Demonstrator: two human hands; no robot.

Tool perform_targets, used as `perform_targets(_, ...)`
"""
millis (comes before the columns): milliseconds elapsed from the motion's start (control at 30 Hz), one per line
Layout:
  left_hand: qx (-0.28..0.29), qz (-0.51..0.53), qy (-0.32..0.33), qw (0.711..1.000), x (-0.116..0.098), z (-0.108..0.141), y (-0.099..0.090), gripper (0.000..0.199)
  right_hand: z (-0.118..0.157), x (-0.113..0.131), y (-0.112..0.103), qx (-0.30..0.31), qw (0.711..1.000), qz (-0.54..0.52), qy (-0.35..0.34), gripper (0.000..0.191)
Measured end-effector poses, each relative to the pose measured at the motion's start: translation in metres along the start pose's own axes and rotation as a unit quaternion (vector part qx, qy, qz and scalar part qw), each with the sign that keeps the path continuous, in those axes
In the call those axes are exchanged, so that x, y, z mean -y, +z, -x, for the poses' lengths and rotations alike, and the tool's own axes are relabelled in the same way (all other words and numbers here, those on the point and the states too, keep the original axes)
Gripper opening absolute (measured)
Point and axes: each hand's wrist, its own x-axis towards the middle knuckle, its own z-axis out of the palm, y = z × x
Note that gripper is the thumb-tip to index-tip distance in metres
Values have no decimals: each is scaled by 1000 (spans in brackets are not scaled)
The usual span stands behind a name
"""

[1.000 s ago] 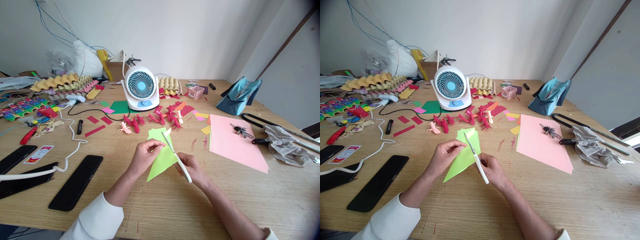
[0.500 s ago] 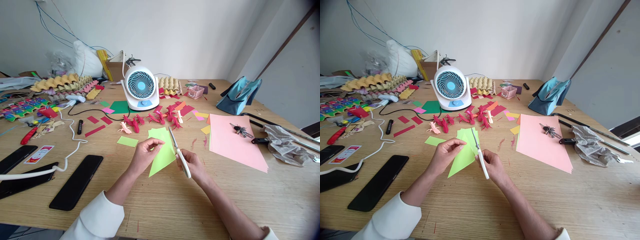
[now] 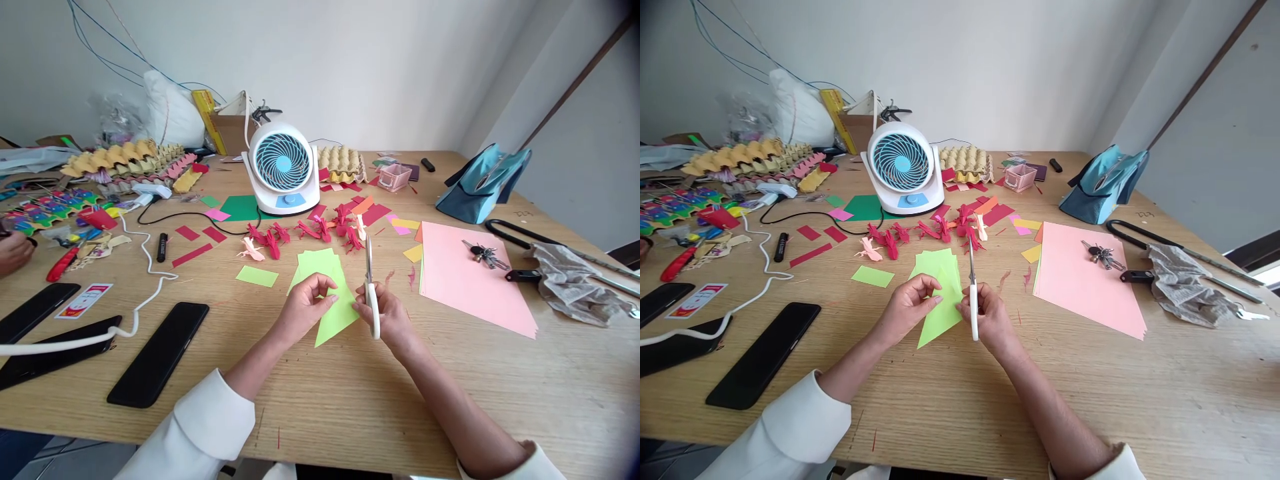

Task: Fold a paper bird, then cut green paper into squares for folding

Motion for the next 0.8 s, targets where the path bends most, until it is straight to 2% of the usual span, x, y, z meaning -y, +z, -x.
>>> perform_targets(200,-22,35,-28,999,2,0,2,36,-3,-5,-3,-20,1000,-11,0,41)
perform_targets(367,27,-7,-54,998,5,1,-1,20,-7,-8,-6,-52,998,-23,2,41)
perform_targets(433,31,-13,-56,998,6,1,0,22,-7,-9,-8,-54,998,-20,0,41)
perform_targets(700,0,-44,-54,998,4,-1,-2,30,-9,-15,-9,-19,999,20,-25,40)
perform_targets(800,-20,-61,-46,997,5,-3,-5,29,-12,-17,-16,-28,997,69,-30,40)
